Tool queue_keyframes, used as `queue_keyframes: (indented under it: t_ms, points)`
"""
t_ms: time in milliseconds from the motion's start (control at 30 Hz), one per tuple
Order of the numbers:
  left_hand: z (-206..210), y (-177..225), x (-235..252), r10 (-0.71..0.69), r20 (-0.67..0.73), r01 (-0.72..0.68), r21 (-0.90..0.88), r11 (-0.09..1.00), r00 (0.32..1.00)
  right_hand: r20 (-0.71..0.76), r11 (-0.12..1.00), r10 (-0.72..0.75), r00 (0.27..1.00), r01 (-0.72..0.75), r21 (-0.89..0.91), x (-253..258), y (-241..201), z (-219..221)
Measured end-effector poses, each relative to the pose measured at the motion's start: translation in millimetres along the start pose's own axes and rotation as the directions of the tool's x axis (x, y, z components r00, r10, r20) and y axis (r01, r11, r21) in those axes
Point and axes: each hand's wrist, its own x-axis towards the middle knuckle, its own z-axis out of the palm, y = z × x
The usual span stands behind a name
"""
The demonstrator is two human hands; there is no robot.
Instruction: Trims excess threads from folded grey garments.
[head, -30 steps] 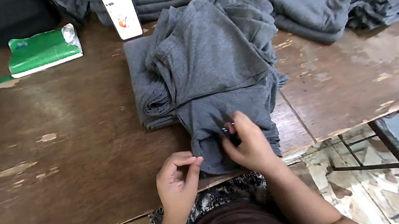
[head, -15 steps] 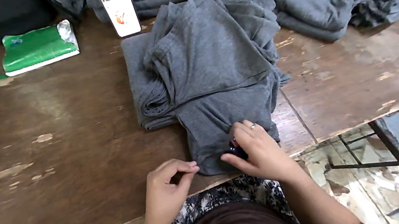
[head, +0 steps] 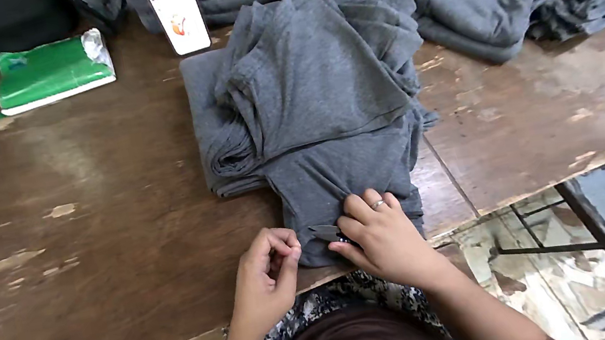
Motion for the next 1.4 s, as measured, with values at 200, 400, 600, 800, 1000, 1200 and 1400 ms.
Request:
queue_keyframes:
  t_ms: [200, 400, 600, 800, 1000, 1200, 1400]
  points:
    - [-3, 1, 0, 0.014, 0.027, -0.014, 0.004, 1.0, 1.0, -0.038, 1.0, 0.027, 0.999, -0.027, -0.006, 1, -2, 5]
    - [-7, 2, 0, 0.012, -0.019, -0.012, -0.017, 1.0, 1.0, -0.016, 1.0, 0.018, 1.0, -0.017, 0.021, -1, 0, 1]
    - [-6, -1, 1, 0.038, -0.031, -0.039, -0.039, 0.998, 0.999, -0.028, 0.998, 0.051, 0.998, -0.052, -0.024, 6, -7, 3]
    - [-22, 9, -2, 0.163, 0.067, -0.128, -0.366, 0.922, 0.984, -0.004, 0.967, 0.009, 1.0, -0.008, 0.254, 1, 10, -2]
    - [-1, -3, 1, 0.09, -0.053, -0.061, 0.395, 0.916, 0.995, -0.015, 0.852, 0.012, 1.0, -0.002, 0.523, 0, 25, -5]
    - [-27, 14, -6, 0.079, 0.15, -0.118, 0.269, 0.956, 0.985, -0.044, 0.792, 0.009, 0.999, 0.02, 0.611, -1, 30, -5]
    - [-41, 37, -3, 0.135, 0.494, -0.091, -0.112, 0.99, 0.859, -0.064, 0.768, 0.016, 0.998, 0.028, 0.639, 0, 31, -4]
